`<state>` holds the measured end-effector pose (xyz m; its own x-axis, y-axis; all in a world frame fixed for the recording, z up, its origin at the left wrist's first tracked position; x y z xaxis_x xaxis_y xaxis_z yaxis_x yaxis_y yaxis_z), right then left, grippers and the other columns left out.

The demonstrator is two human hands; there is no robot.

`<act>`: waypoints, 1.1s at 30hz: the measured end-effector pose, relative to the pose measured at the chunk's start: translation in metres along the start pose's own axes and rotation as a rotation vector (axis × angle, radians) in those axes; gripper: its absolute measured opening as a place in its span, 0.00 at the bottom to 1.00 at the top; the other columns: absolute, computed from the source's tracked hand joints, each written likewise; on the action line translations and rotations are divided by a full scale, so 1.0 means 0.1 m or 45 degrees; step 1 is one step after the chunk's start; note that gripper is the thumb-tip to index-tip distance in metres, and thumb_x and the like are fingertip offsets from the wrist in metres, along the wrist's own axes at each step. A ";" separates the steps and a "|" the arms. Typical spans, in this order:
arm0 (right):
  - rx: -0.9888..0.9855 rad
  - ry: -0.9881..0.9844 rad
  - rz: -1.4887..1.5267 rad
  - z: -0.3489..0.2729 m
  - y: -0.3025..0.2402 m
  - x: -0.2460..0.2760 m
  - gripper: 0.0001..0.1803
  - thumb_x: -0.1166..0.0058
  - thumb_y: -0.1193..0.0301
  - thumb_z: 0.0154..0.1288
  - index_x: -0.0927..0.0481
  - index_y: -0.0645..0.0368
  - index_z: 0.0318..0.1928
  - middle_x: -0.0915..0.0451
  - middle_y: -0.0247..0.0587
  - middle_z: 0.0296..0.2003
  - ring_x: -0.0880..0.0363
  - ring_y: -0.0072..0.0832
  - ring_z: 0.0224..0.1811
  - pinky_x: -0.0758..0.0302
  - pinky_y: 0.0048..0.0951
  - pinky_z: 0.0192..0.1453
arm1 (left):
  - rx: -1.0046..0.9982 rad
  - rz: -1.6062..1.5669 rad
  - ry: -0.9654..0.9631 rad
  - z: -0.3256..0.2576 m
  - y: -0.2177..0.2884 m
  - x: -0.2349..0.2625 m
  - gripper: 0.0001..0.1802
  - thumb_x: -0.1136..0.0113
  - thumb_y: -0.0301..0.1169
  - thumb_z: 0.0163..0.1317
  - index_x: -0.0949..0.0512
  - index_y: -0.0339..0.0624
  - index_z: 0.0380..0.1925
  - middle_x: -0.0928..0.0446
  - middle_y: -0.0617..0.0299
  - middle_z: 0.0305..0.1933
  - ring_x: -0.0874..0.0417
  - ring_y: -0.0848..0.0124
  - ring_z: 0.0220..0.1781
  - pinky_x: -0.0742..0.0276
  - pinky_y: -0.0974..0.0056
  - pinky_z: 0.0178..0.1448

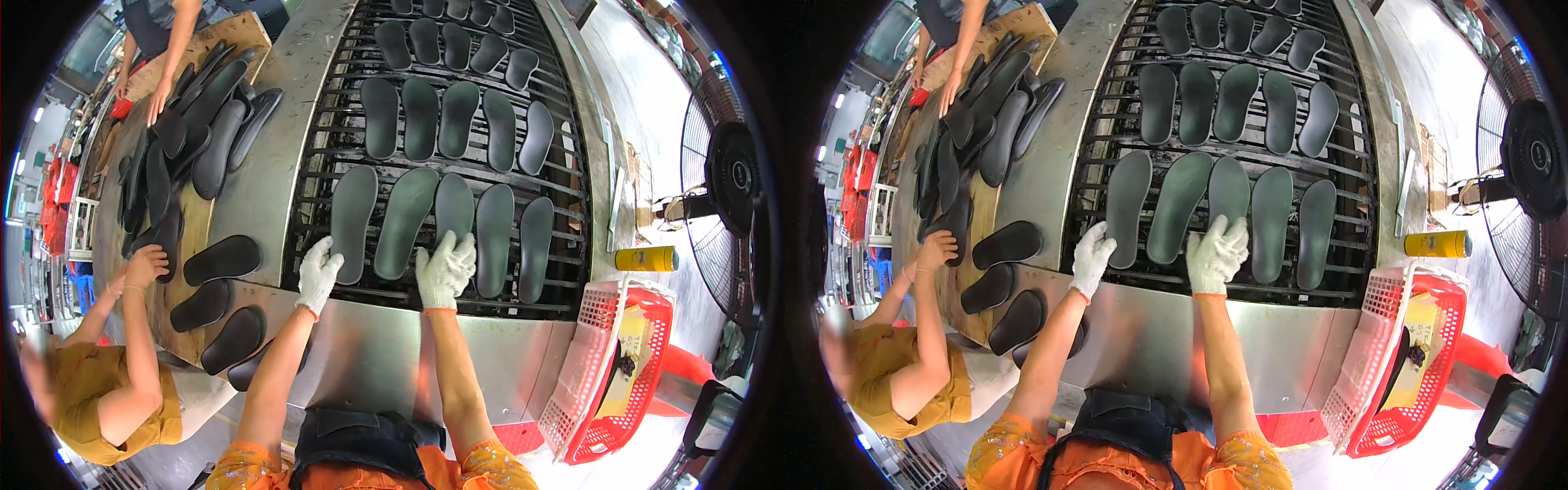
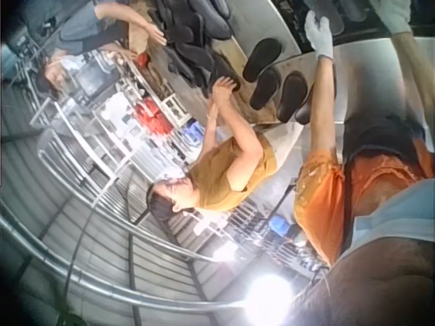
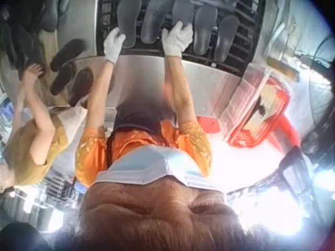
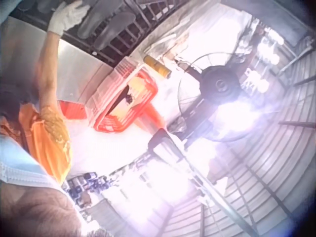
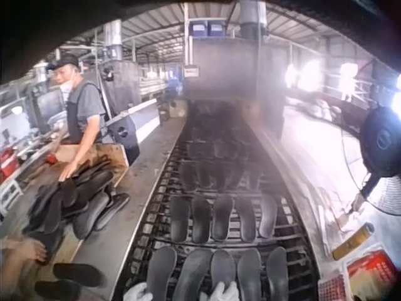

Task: The person picks up black slipper soles from a wooden table and places them onto a metal conveyor belt. They handle the soles in small groups, arranging them in rows on the moving belt. A coworker is visible in the background, also handling the slipper soles.

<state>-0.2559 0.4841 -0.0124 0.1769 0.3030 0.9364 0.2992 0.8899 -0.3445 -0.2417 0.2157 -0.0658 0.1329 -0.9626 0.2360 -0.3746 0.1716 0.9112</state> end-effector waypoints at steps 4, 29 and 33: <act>0.084 -0.197 0.180 -0.10 -0.46 -0.23 0.48 0.28 0.53 0.53 0.34 0.64 0.67 0.39 0.69 0.69 0.35 0.61 0.67 0.31 0.54 0.69 | 0.010 0.137 0.018 -0.22 -0.02 0.08 0.26 0.38 0.24 0.66 0.26 0.31 0.64 0.19 0.51 0.62 0.16 0.66 0.59 0.22 0.62 0.65; 0.407 -0.473 0.709 -1.65 -0.72 -0.07 0.33 0.36 0.63 0.64 0.29 0.62 0.66 0.26 0.60 0.60 0.21 0.47 0.57 0.22 0.42 0.58 | -0.369 0.474 0.367 -1.60 0.10 1.55 0.15 0.32 0.27 0.60 0.17 0.42 0.48 0.17 0.51 0.47 0.13 0.55 0.48 0.17 0.57 0.54; 0.221 -1.150 0.812 -2.39 -0.86 -0.01 0.25 0.35 0.63 0.63 0.23 0.61 0.58 0.16 0.43 0.36 0.16 0.31 0.38 0.19 0.34 0.44 | -0.396 0.793 0.624 -1.74 -0.09 2.20 0.18 0.30 0.28 0.55 0.18 0.44 0.47 0.19 0.51 0.51 0.19 0.51 0.57 0.23 0.52 0.62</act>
<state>-0.0582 0.3257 0.0001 -0.5155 0.7945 0.3210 0.2491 0.4974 -0.8310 -0.0499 0.0388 0.0370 0.3951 -0.4865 0.7793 -0.2514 0.7587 0.6010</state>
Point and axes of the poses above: each hand's wrist, its own z-axis towards the middle knuckle, its own x-axis out of the back of the hand, y = z × x, the point moved 4 cm from there along z, towards the middle knuckle
